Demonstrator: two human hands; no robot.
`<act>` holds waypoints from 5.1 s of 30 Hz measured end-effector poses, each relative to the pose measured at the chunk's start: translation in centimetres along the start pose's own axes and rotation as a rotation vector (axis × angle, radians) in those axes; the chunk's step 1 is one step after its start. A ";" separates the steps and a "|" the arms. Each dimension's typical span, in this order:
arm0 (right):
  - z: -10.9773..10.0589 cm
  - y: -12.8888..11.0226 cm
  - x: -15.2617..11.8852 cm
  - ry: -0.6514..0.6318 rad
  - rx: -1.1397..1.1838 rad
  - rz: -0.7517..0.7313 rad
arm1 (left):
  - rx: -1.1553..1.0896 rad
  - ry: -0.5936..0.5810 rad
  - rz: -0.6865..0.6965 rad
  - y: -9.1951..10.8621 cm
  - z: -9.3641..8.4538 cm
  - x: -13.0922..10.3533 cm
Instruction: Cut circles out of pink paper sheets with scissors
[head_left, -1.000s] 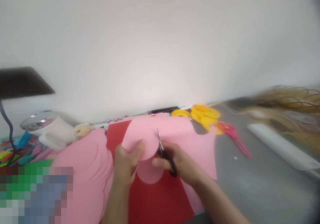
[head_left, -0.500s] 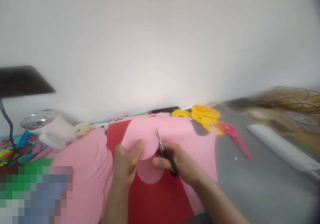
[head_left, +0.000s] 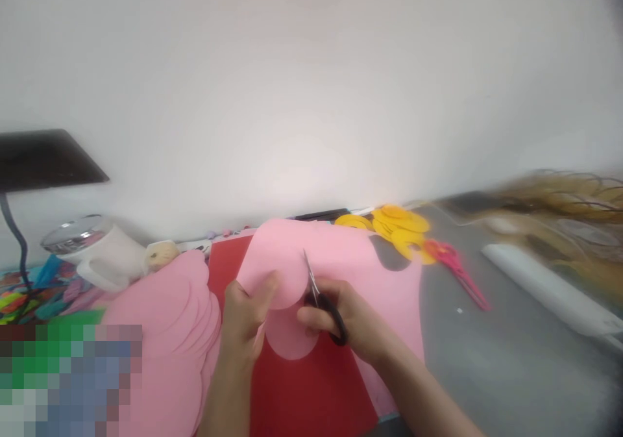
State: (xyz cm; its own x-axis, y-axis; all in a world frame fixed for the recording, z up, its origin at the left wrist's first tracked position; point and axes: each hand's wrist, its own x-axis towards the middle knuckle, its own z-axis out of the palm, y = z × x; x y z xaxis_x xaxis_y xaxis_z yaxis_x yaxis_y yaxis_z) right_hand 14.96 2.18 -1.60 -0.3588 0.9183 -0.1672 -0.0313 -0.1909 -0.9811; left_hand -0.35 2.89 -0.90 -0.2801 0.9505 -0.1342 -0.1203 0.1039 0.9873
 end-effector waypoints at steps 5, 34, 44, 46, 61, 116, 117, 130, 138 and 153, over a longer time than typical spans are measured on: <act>0.3 0.2 0.2 0.025 0.008 -0.027 | -0.027 -0.010 -0.044 -1.3 -0.2 0.6; 0.4 0.7 0.1 0.041 -0.015 -0.193 | 0.040 -0.117 -0.015 -0.6 0.3 -0.1; 0.3 0.8 0.2 0.024 -0.021 -0.158 | 0.020 -0.145 -0.039 -0.6 0.1 -0.1; 0.2 0.9 0.2 0.031 -0.032 -0.151 | 0.000 -0.145 -0.048 -0.5 0.1 -0.1; 0.3 1.0 0.3 0.033 0.000 -0.130 | -0.026 -0.120 -0.033 -0.6 0.3 -0.1; 0.6 1.1 0.4 -0.016 -0.011 -0.219 | 0.051 -0.075 -0.039 -0.7 0.1 0.0; 0.6 1.1 0.4 -0.018 -0.008 -0.227 | 0.048 -0.074 -0.041 -0.8 0.1 0.0; 0.5 0.9 0.2 -0.043 -0.023 -0.233 | 0.065 -0.079 -0.014 -0.6 -0.1 -0.1; 0.5 1.0 0.2 -0.038 0.007 -0.202 | 0.049 -0.070 0.015 -0.4 0.0 -0.1; 0.7 1.2 0.2 -0.064 0.054 -0.160 | 0.067 -0.084 0.094 -0.8 -0.1 -0.1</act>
State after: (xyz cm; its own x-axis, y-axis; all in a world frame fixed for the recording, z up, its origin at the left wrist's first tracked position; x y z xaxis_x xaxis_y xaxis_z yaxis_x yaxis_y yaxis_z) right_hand 14.15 1.93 -2.73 -0.4042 0.9147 -0.0011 -0.1425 -0.0641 -0.9877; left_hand -0.33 2.65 -1.67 -0.2064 0.9778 -0.0361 -0.0330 0.0299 0.9990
